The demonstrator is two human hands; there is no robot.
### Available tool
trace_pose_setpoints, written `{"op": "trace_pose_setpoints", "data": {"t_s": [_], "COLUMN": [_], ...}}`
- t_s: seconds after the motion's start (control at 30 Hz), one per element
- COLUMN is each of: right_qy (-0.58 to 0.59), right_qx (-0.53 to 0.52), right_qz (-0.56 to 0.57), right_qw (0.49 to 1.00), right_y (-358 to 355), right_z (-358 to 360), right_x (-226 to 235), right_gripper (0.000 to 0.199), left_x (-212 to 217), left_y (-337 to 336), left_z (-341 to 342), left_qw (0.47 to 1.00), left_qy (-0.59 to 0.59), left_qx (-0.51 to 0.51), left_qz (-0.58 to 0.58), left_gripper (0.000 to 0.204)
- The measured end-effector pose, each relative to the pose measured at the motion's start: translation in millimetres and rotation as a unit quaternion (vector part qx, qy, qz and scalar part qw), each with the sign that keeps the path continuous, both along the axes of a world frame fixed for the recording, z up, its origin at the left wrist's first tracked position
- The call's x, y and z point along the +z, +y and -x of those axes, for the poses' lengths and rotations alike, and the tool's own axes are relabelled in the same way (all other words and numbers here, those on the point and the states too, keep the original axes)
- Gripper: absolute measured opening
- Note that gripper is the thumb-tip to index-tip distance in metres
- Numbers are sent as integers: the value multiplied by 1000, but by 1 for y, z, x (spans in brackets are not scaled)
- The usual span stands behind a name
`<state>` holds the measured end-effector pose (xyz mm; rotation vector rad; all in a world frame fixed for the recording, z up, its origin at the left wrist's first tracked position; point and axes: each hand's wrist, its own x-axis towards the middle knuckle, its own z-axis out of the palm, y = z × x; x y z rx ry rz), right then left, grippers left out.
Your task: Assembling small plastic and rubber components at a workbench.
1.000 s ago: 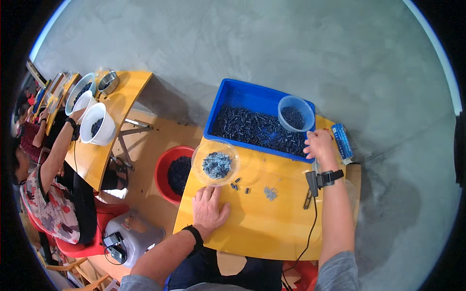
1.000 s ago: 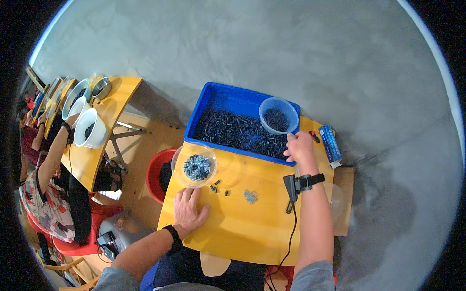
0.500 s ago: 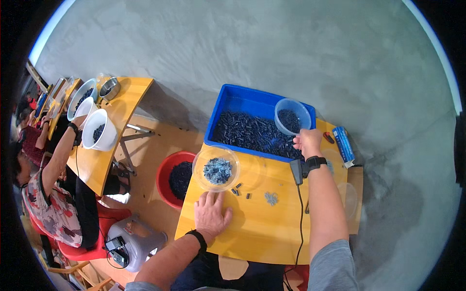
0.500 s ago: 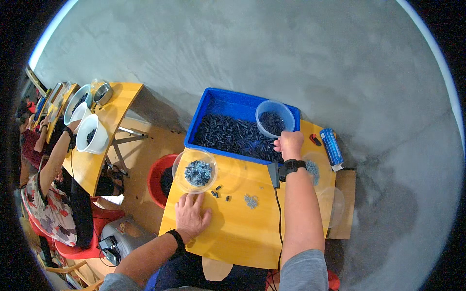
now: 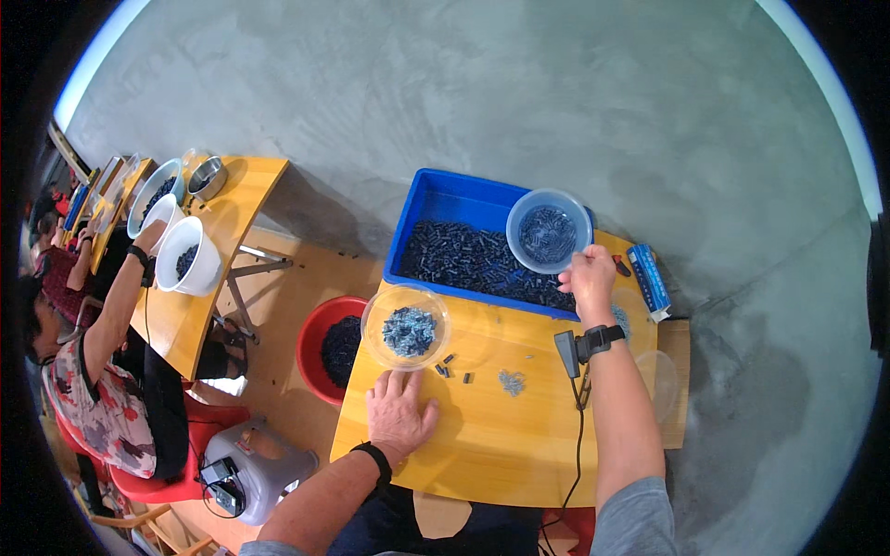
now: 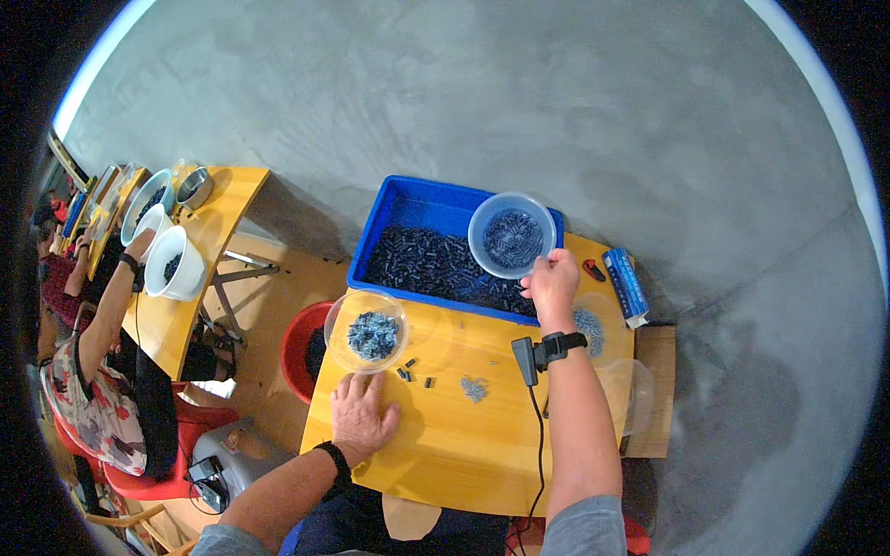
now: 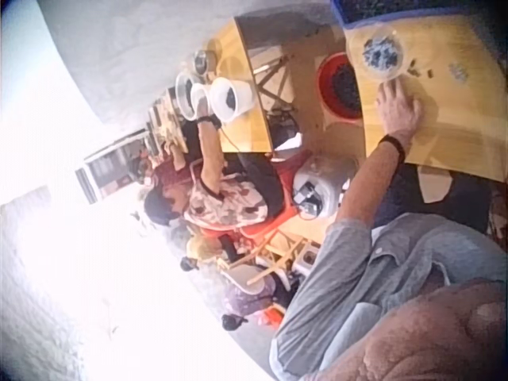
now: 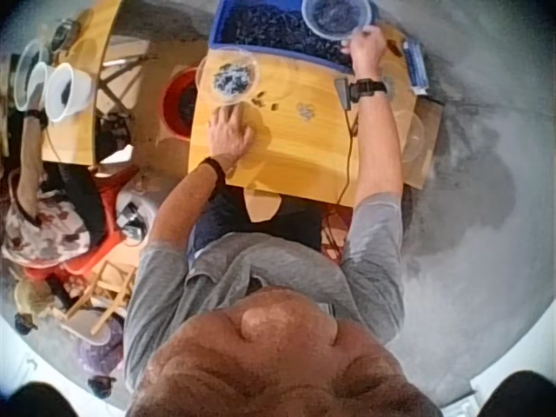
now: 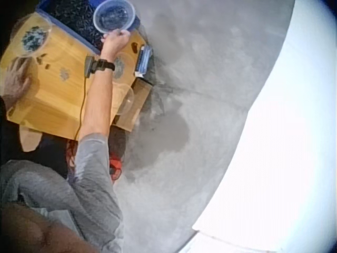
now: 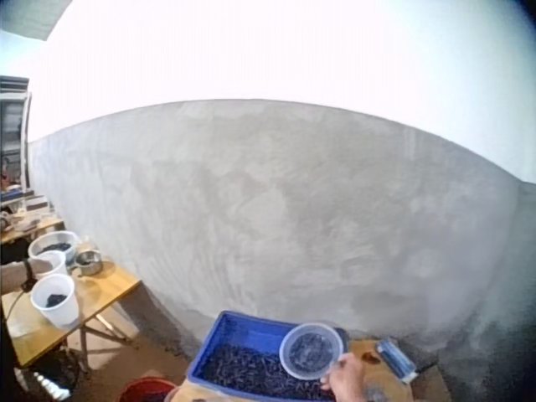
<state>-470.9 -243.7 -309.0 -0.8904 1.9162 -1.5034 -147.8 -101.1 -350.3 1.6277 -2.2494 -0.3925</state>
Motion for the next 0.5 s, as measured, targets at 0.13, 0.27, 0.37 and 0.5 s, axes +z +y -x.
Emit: {"op": "trace_pose_setpoints", "data": {"t_s": [0.13, 0.27, 0.37, 0.5], "right_qy": [-1, -11, -14, -15], "right_qx": [5, 3, 1, 11], "right_qz": [-11, -24, -26, -28], "right_qw": [1000, 1000, 1000, 999], "right_y": [6, 9, 11, 13], "right_z": [0, 4, 4, 8], "right_x": [2, 0, -1, -5], "right_gripper": [12, 14, 15, 17], "left_x": [2, 1, -1, 0], "left_y": [-1, -1, -1, -2], "left_z": [0, 1, 1, 2], "left_qw": [1000, 1000, 1000, 1000], "left_qy": [13, 12, 8, 6], "left_qx": [1, -3, -2, -2], "left_qz": [-13, -20, -17, -15], "left_gripper": [57, 58, 58, 59]}}
